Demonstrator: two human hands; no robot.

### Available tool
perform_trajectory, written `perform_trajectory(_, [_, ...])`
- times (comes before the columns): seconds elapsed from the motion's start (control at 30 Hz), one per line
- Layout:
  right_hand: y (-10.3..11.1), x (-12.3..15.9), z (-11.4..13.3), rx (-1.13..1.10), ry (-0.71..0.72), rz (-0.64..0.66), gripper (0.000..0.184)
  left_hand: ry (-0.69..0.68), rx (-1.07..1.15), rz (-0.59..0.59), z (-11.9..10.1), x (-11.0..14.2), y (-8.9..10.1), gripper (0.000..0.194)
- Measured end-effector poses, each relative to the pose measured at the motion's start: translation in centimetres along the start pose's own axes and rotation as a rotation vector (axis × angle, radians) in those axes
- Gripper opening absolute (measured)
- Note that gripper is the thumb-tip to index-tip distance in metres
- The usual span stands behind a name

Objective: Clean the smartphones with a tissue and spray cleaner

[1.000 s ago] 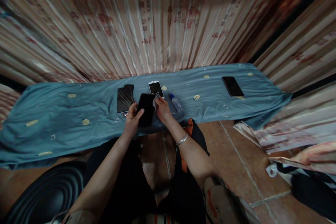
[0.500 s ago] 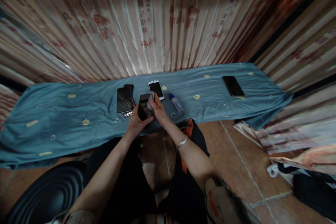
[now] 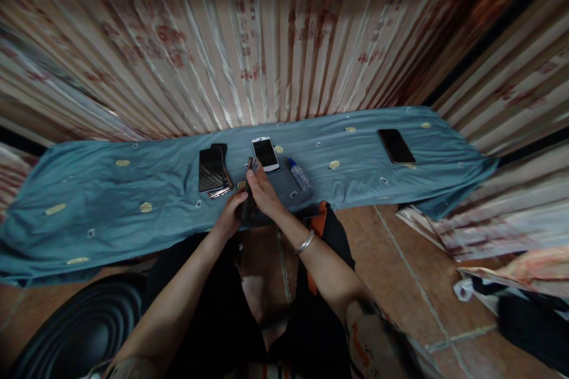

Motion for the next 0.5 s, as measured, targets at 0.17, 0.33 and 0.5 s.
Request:
perform_trajectory(0.17, [0.4, 0.2, 1.0, -0.002, -0.028, 0.042, 0.085, 0.047, 0.011, -0.01, 0.2, 0.3, -0.4, 0.031])
perform_trajectory(0.33, [-0.2, 0.1, 0.2, -0.011, -0.114, 0.051, 0.093, 0.103, 0.078, -0.059, -0.4, 0.7, -0.3, 0.028])
perform_trajectory(0.5, [-0.6, 0.2, -0.4, -0.034, -0.204, 0.059, 0.083, 0.111, 0.166, -0.068, -1.2, 0.7, -0.1, 0.029])
Point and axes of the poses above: each hand's wrist, its own x-axis away from the middle knuckle, its own y-axis out of the back of the hand, z = x × y, the point moved 3 cm from there along -x, towards the middle knuckle, and after that the axes turned 15 degrees about -z, right-handed, at the moved point
